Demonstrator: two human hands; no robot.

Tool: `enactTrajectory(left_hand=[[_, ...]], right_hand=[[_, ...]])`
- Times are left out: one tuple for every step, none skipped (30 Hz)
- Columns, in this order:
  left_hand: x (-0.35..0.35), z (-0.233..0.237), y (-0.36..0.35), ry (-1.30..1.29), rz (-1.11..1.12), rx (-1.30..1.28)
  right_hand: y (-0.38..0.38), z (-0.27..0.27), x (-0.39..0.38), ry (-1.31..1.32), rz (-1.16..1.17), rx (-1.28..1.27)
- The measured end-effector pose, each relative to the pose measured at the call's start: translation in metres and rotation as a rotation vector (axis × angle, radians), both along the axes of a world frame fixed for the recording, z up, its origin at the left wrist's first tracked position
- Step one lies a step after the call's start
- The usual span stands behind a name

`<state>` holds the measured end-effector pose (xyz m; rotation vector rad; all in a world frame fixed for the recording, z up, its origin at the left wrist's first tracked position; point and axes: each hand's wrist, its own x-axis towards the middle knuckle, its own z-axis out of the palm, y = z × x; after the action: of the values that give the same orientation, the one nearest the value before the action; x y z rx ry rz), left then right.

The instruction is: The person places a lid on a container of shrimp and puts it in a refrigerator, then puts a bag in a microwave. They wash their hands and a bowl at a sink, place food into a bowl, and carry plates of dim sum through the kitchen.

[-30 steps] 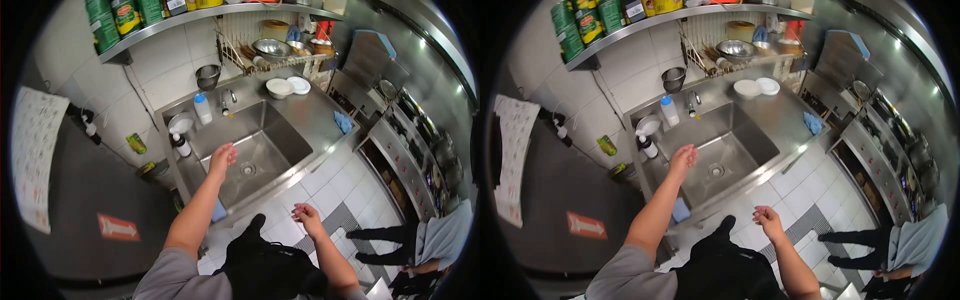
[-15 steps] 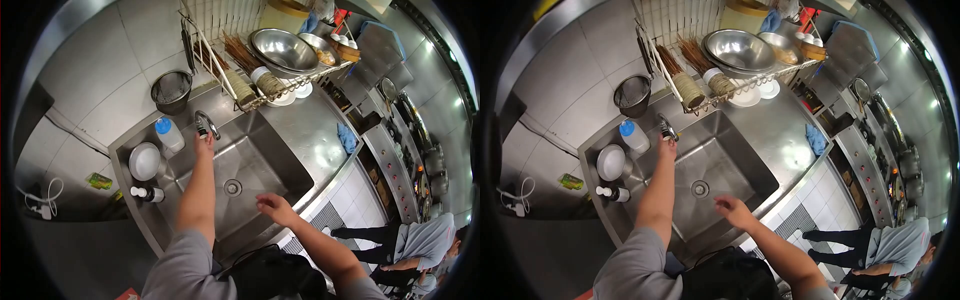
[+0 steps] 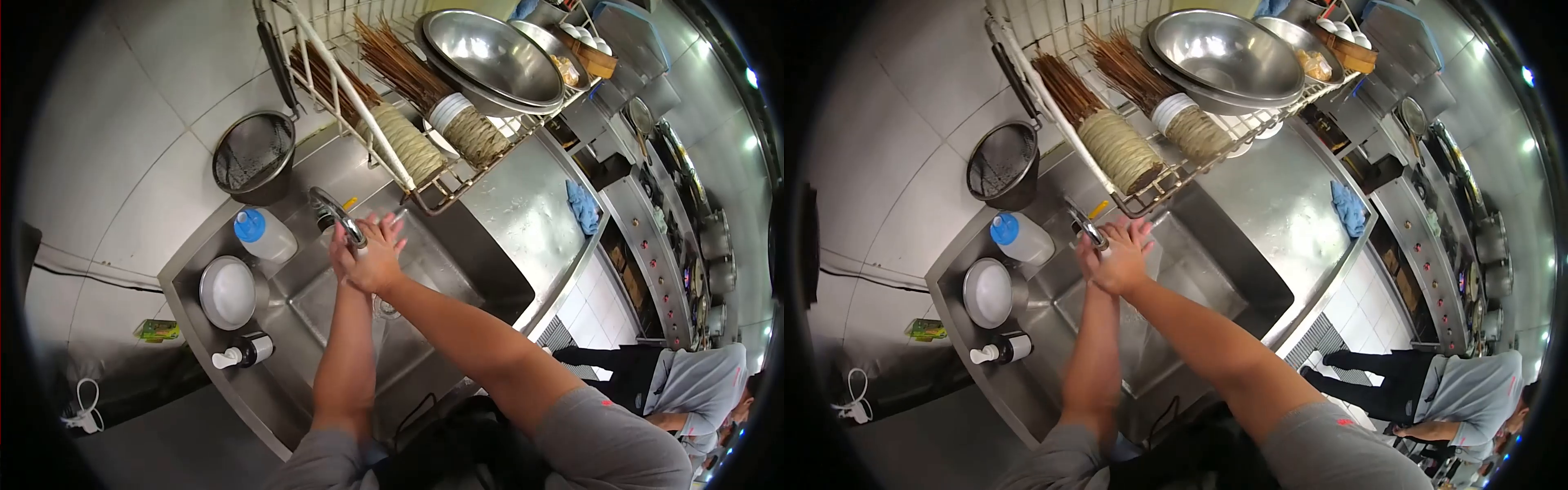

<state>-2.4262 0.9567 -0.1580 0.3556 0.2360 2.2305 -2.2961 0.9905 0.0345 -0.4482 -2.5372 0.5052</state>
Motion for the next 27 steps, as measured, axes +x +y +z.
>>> enactTrajectory(left_hand=[[0.018, 0.011, 0.003, -0.106, 0.04, -0.12], [0.043, 0.027, 0.003, -0.214, 0.083, -0.243], [0.068, 0.047, 0.004, -0.321, 0.131, -0.361], [0.087, 0.068, 0.005, -0.425, 0.181, -0.475], [0.099, 0.085, 0.002, -0.528, 0.231, -0.589], [0.104, 0.099, -0.005, -0.529, 0.23, -0.588], [0.107, 0.108, -0.013, 0.201, 0.422, -1.074], [0.11, 0.114, -0.02, 1.001, 0.575, -1.469], [0.107, 0.101, -0.026, 1.004, 0.571, -1.47], [0.1, 0.078, -0.031, 0.434, 0.39, -0.952], [0.099, 0.066, -0.034, -0.107, 0.193, -0.409], [0.103, 0.084, -0.036, -0.106, 0.189, -0.41], [0.106, 0.121, -0.038, 0.737, 0.427, -0.837], [0.106, 0.151, -0.035, 1.622, 0.641, -1.192], [0.096, 0.163, -0.032, 1.658, 0.53, -1.297], [0.09, 0.171, -0.031, 1.628, 0.709, -1.289], [0.083, 0.179, -0.027, 1.588, 0.886, -1.265], [0.071, 0.185, -0.026, 1.543, 0.754, -1.342], [0.057, 0.169, -0.024, 1.747, 0.877, -1.318], [0.041, 0.138, -0.024, 1.861, 0.82, -1.298], [0.048, 0.144, -0.025, 1.947, 0.671, -1.358], [0.053, 0.151, -0.026, 1.959, 0.404, -1.492], [0.055, 0.143, -0.028, 2.04, 0.352, -1.498], [0.033, 0.094, -0.037, 2.32, 0.428, -1.478], [0.066, 0.161, -0.028, 1.935, -0.067, -1.685], [0.074, 0.169, -0.025, 1.892, -0.093, -1.737], [0.061, 0.126, -0.031, 2.044, 0.12, -1.662]], right_hand=[[0.002, 0.02, 0.004, -0.186, 0.043, -0.202], [-0.003, 0.034, 0.008, -0.193, 0.035, -0.211], [-0.007, 0.046, 0.011, -0.354, -0.081, -0.509], [-0.007, 0.051, 0.011, -0.511, -0.196, -0.802], [-0.002, -0.035, 0.001, -0.244, -0.122, -0.721], [0.001, -0.036, 0.003, -0.244, -0.123, -0.72], [0.006, -0.034, 0.005, -0.242, -0.024, -0.769], [0.009, -0.033, 0.008, -0.238, 0.072, -0.819], [0.01, -0.024, 0.009, -0.237, 0.07, -0.822], [0.01, -0.007, 0.012, -0.19, -0.071, -1.192], [0.01, 0.004, 0.016, -0.132, -0.221, -1.557], [0.011, 0.002, 0.023, -0.129, -0.225, -1.559], [0.012, -0.003, 0.031, -0.036, -0.213, -1.391], [0.015, -0.007, 0.04, 0.057, -0.203, -1.219], [0.016, -0.011, 0.058, 0.065, -0.156, -1.223], [0.021, -0.027, 0.079, 0.078, -0.175, -1.221], [0.029, -0.05, 0.103, -0.004, -0.185, -1.152], [0.038, -0.059, 0.131, -0.083, -0.205, -1.08], [0.045, -0.049, 0.163, -0.221, -0.246, -1.031], [0.051, -0.038, 0.193, -0.358, -0.293, -0.98], [0.054, -0.034, 0.222, -0.338, -0.349, -0.963], [0.055, -0.032, 0.251, -0.318, -0.345, -0.89], [0.062, -0.027, 0.275, -0.299, -0.343, -0.815], [0.071, -0.013, 0.296, -0.275, -0.401, -0.801], [0.075, 0.01, 0.315, -0.242, -0.421, -0.796], [0.075, 0.035, 0.332, -0.209, -0.439, -0.793], [0.075, 0.063, 0.348, -0.074, -0.485, -0.691]])
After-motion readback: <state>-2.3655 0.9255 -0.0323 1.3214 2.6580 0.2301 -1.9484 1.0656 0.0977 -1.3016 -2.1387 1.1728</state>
